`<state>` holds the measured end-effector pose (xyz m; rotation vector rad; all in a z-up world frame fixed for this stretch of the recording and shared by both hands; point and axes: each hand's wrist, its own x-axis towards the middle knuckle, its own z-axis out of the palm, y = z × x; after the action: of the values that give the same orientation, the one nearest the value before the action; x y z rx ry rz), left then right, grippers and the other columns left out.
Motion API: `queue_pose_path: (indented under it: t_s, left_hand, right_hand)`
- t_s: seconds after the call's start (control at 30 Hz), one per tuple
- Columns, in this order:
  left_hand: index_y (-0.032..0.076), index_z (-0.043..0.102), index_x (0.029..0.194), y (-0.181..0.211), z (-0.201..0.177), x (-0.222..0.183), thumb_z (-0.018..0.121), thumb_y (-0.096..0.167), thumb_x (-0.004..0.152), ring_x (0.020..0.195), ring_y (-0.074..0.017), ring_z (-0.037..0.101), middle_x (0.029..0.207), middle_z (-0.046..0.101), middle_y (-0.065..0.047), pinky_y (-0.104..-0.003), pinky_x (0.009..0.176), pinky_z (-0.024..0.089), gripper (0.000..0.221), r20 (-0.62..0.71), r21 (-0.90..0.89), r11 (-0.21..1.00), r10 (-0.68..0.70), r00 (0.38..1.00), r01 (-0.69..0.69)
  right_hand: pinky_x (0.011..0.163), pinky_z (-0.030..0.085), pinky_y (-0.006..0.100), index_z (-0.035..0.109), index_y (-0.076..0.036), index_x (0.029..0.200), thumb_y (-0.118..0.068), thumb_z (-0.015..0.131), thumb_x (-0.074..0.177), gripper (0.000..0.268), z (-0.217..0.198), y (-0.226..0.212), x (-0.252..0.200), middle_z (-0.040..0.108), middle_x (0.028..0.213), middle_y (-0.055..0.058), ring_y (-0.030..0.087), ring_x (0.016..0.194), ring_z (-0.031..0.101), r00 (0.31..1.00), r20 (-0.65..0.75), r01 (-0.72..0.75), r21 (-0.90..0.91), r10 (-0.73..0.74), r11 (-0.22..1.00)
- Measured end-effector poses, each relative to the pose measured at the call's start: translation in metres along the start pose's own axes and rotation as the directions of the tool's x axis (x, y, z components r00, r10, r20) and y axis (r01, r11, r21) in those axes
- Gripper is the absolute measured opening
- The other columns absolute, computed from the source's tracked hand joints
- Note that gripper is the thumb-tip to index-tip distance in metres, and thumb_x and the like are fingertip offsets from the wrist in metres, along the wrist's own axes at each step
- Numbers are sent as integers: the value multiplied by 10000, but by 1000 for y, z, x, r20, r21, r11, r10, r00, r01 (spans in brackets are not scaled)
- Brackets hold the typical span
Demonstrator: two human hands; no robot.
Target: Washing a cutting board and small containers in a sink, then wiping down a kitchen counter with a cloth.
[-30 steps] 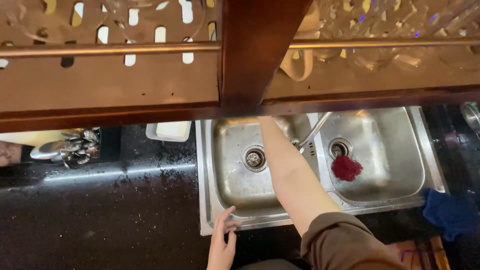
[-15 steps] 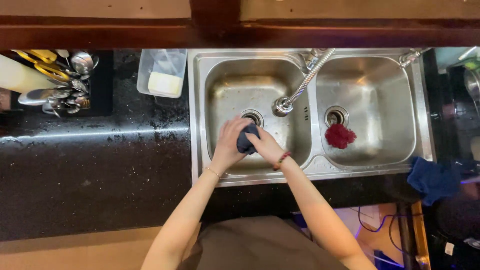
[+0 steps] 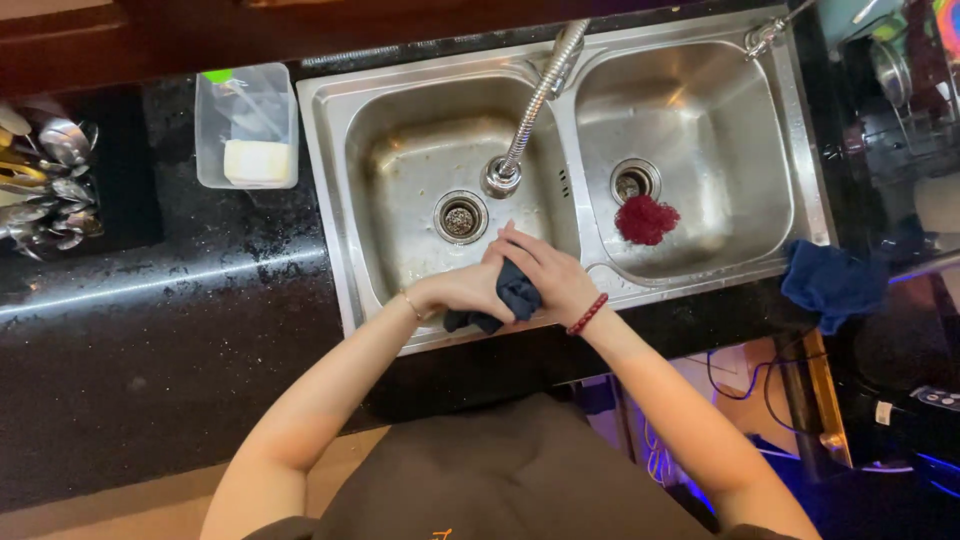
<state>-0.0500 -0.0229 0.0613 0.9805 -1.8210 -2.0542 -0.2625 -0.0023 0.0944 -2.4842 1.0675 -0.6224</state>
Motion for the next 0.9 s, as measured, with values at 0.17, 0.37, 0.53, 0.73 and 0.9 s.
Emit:
queue_pose_path:
  t_s: [0.17, 0.37, 0.53, 0.73, 0.9]
  left_hand:
    - [150, 120, 1652, -8, -15, -8, 871, 531, 717, 1356, -306, 472, 1547, 376, -229, -420, 1125, 344, 1258, 223, -855, 500, 114, 968, 138]
    - [51, 294, 1503, 62, 34, -8, 792, 608, 776, 1410, -342, 503, 1521, 458, -179, -479, 1162, 456, 1042, 275, -960, 145, 656, 702, 241]
    - [-92, 610, 1341, 19, 38, 5, 831, 353, 923, 963, -260, 566, 1090, 576, -210, -409, 749, 441, 650, 398, -530, 818, 10, 917, 222]
    - [-7, 753, 950, 6, 6, 53, 869, 392, 761, 747, -339, 729, 799, 727, -157, -414, 726, 584, 457, -239, 525, 841, -4, 971, 133]
    - [77, 687, 930, -58, 6, 86, 703, 221, 829, 744, -355, 725, 774, 707, -137, -481, 671, 590, 177, -441, 760, 597, 182, 879, 258]
  right_hand:
    - [875, 573, 413, 610, -65, 1145, -100, 714, 870, 296, -31, 25, 15, 677, 1314, 127, 313, 1137, 625, 962, -103, 245, -97, -255, 965]
    - [1001, 591, 540, 575, -82, 1151, -131, 664, 896, 274, -79, 37, 49, 630, 1330, 134, 393, 1285, 582, 669, -124, 670, -326, -733, 667]
    - [720, 576, 311, 667, -207, 1330, -157, 628, 920, 415, -105, 23, 66, 698, 1270, 60, 221, 939, 653, 523, 147, 835, -288, -839, 470]
    - [554, 564, 381, 661, -147, 1033, -203, 616, 907, 145, -42, 50, 39, 681, 886, 72, 250, 735, 714, 932, 341, 280, -473, -119, 836]
    - [636, 557, 479, 664, -123, 997, -177, 623, 891, 126, 48, 93, 18, 705, 822, 152, 365, 743, 712, 915, 270, -216, -302, 301, 929]
